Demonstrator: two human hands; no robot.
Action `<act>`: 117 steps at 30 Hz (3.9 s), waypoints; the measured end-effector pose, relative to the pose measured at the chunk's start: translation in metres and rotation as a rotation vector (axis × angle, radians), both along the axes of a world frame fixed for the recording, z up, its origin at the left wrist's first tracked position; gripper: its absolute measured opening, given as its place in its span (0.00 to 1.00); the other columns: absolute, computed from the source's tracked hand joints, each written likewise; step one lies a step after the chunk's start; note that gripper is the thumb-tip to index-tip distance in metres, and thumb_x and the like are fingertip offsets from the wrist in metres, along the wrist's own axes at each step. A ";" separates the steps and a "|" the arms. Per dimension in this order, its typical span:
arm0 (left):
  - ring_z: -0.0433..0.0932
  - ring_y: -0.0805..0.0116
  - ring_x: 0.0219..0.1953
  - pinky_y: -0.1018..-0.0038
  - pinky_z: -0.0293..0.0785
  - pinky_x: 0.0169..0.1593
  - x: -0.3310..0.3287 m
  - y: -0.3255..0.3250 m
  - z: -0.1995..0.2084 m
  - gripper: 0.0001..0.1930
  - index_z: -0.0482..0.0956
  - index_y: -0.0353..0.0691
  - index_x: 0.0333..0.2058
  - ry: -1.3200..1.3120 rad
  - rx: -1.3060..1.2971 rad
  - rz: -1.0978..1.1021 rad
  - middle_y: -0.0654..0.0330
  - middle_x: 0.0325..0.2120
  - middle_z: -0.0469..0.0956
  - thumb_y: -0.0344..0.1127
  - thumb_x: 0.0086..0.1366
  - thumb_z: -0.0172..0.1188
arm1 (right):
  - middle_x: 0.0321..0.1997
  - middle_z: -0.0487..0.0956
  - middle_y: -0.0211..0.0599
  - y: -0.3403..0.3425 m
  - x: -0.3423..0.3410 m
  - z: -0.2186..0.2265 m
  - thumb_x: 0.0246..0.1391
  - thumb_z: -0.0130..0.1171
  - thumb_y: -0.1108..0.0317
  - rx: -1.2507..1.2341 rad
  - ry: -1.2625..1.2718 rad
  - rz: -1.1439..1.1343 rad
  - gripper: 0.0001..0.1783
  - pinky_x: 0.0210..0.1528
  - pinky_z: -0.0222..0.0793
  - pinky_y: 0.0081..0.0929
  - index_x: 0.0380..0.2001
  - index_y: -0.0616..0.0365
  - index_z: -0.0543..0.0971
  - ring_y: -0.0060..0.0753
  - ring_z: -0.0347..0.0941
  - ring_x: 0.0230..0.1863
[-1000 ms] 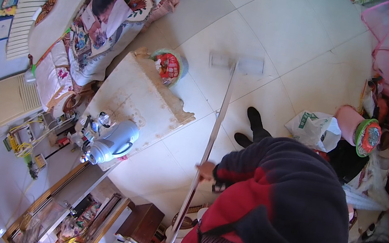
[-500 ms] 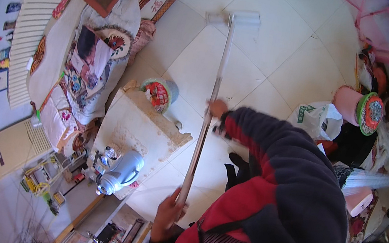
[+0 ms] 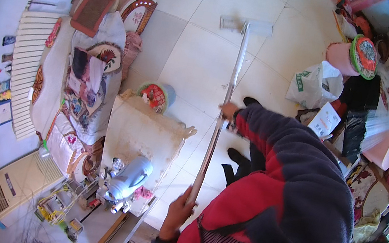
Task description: The person assembles a mop, then mops the tiled floor of a living room. They exit to a courtyard, dip the mop head into a bucket of water, wring it, and return to continue mopping the same area.
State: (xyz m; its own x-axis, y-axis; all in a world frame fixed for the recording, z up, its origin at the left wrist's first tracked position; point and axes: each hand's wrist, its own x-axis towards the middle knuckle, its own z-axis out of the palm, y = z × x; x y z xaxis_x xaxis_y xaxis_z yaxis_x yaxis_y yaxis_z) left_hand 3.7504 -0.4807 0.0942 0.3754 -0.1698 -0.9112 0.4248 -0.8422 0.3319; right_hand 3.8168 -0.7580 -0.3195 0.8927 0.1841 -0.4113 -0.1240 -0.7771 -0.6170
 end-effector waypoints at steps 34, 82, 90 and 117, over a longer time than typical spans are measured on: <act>0.69 0.77 0.17 0.80 0.65 0.18 0.116 -0.376 -0.079 0.28 0.61 0.50 0.63 0.076 -0.274 -0.148 0.60 0.26 0.76 0.32 0.63 0.52 | 0.25 0.72 0.42 -0.323 0.026 0.097 0.55 0.55 0.64 1.154 0.171 -1.792 0.15 0.21 0.73 0.38 0.38 0.67 0.70 0.39 0.74 0.22; 0.70 0.80 0.22 0.81 0.69 0.27 -0.184 0.238 0.003 0.26 0.65 0.41 0.60 -0.112 -0.243 0.036 0.61 0.30 0.78 0.28 0.62 0.53 | 0.10 0.72 0.44 0.228 -0.220 0.056 0.59 0.40 0.62 0.114 0.139 -0.564 0.20 0.20 0.72 0.38 0.23 0.63 0.76 0.43 0.74 0.14; 0.72 0.79 0.23 0.80 0.71 0.28 -0.288 0.382 0.016 0.27 0.62 0.43 0.62 -0.055 -0.105 0.149 0.60 0.31 0.80 0.29 0.63 0.51 | 0.25 0.80 0.48 0.392 -0.277 0.063 0.51 0.50 0.67 -0.248 0.050 -0.076 0.10 0.35 0.74 0.44 0.28 0.56 0.80 0.50 0.79 0.31; 0.73 0.71 0.21 0.74 0.71 0.29 -0.524 0.765 0.211 0.23 0.72 0.39 0.54 -0.444 0.121 -0.200 0.51 0.28 0.79 0.31 0.57 0.59 | 0.20 0.78 0.40 0.867 -0.538 0.190 0.52 0.49 0.62 0.237 0.133 0.015 0.10 0.25 0.71 0.39 0.26 0.55 0.77 0.40 0.77 0.23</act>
